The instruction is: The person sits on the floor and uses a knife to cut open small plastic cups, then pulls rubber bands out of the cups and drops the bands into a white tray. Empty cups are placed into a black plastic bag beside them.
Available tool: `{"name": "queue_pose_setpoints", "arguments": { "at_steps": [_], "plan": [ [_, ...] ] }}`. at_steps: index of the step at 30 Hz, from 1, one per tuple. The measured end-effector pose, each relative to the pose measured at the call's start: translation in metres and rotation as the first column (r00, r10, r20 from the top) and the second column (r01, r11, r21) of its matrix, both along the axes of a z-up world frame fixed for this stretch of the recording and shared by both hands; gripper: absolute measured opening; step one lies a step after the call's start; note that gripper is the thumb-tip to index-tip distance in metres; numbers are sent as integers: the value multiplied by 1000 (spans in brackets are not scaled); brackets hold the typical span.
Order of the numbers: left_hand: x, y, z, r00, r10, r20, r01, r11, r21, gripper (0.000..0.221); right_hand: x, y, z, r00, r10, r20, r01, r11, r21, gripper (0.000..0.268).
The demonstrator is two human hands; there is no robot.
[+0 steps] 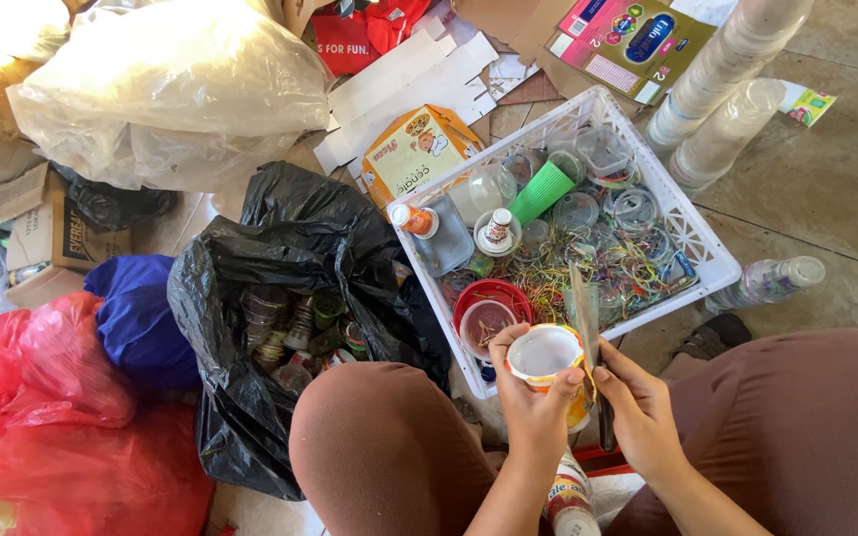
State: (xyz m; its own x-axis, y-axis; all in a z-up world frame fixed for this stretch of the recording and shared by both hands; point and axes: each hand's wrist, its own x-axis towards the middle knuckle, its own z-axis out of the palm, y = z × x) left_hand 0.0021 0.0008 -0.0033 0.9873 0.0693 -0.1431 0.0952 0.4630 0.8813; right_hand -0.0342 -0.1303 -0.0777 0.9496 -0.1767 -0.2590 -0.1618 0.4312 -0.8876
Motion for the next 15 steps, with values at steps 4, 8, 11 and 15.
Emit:
{"name": "queue_pose_setpoints", "arguments": {
  "at_steps": [4, 8, 11, 15],
  "plan": [
    [1, 2, -5, 999, 33, -11, -32, 999, 39, 85, 0, 0, -1, 999, 46, 11, -47, 999, 6, 46],
    [1, 3, -6, 997, 69, 25, -71, 995, 68, 84, 4, 3, 10, 997, 81, 7, -81, 997, 10, 47],
    [1, 1, -3, 999, 43, 25, -45, 996, 77, 85, 7, -1, 22, 998, 57, -29, -54, 994, 92, 49],
    [-1, 0, 4, 997, -37, 73, 31, 996, 79, 87, 13, -11, 38, 999, 23, 33, -29, 981, 191, 50]
  ]
}}
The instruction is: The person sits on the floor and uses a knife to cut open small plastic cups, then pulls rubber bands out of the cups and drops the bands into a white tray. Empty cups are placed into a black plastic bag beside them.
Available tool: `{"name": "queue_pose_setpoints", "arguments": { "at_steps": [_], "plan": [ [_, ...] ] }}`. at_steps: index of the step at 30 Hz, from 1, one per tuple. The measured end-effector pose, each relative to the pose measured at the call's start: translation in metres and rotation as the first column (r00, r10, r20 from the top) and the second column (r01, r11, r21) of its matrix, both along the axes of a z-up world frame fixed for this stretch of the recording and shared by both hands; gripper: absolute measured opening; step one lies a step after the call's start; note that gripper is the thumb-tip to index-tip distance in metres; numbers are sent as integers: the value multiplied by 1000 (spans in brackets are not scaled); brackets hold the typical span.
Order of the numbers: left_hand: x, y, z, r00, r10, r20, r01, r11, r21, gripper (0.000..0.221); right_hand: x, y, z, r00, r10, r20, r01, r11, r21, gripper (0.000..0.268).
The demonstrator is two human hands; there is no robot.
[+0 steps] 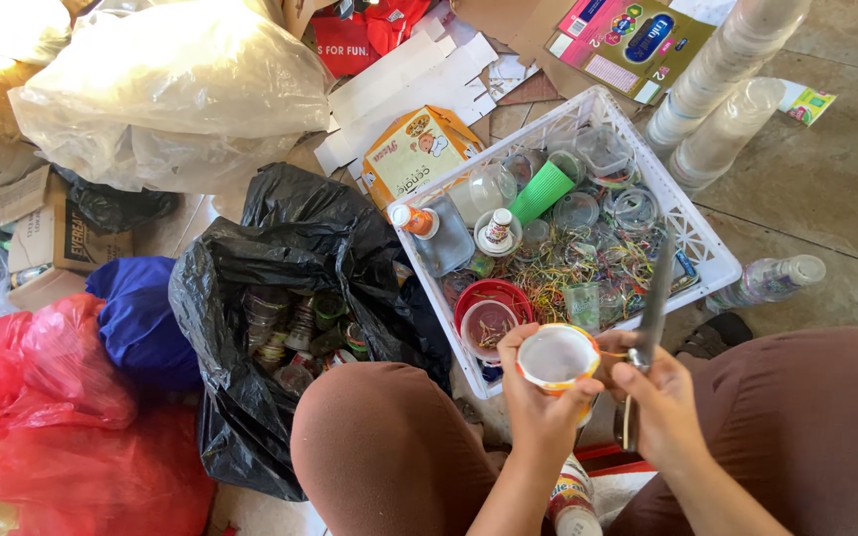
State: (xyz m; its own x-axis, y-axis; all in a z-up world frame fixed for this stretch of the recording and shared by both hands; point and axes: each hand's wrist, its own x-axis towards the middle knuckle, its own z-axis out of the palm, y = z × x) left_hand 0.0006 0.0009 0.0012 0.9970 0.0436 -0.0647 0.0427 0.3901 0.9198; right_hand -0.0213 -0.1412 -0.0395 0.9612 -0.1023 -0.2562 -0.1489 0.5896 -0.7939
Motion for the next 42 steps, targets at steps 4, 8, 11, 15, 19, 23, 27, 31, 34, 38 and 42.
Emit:
{"name": "queue_pose_setpoints", "arguments": {
  "at_steps": [4, 8, 11, 15, 19, 23, 27, 31, 34, 38, 42],
  "plan": [
    [-2, 0, 1, 995, -61, 85, 39, 970, 240, 92, -8, -18, -29, 999, -39, -8, 38, 999, -17, 34],
    [-2, 1, 0, 992, -81, 94, 55, 966, 254, 95, -7, -17, -23, 988, -65, -137, 57, 996, -64, 25],
    [-3, 2, -2, 990, -92, 107, 63, 967, 248, 96, -9, -21, -29, 989, -21, -149, 14, 999, -46, 19],
    [-3, 3, -6, 983, -103, 150, 49, 944, 326, 97, -10, -23, -32, 985, 9, -171, -7, 1000, 13, 18],
    [-3, 6, 0, 966, -95, 240, -28, 885, 465, 90, -7, -24, -23, 985, 15, -174, -16, 1000, -8, 18],
    [-1, 8, 7, 922, -149, 356, -182, 647, 740, 84, -4, -23, -19, 978, -15, -206, 0, 998, -69, 20],
    [-3, 9, 0, 900, -147, 410, -235, 629, 741, 83, -6, -23, -20, 996, -21, -89, 10, 993, -121, 16],
    [-4, 8, 1, 892, -141, 429, -258, 621, 740, 84, -5, -20, -10, 999, -30, -20, 27, 993, -116, 12],
    [-2, 9, 0, 895, -142, 423, -256, 613, 747, 76, -2, -18, -8, 996, -37, -82, 25, 989, -143, 10],
    [16, 11, 11, 985, 149, 83, -155, 571, 807, 85, 8, -25, -19, 989, 44, 143, -20, 986, -165, 8],
    [22, 16, -4, 988, 155, 4, -143, 901, 411, 82, 31, -14, 14, 999, -1, -44, -16, 921, -388, 20]
  ]
}}
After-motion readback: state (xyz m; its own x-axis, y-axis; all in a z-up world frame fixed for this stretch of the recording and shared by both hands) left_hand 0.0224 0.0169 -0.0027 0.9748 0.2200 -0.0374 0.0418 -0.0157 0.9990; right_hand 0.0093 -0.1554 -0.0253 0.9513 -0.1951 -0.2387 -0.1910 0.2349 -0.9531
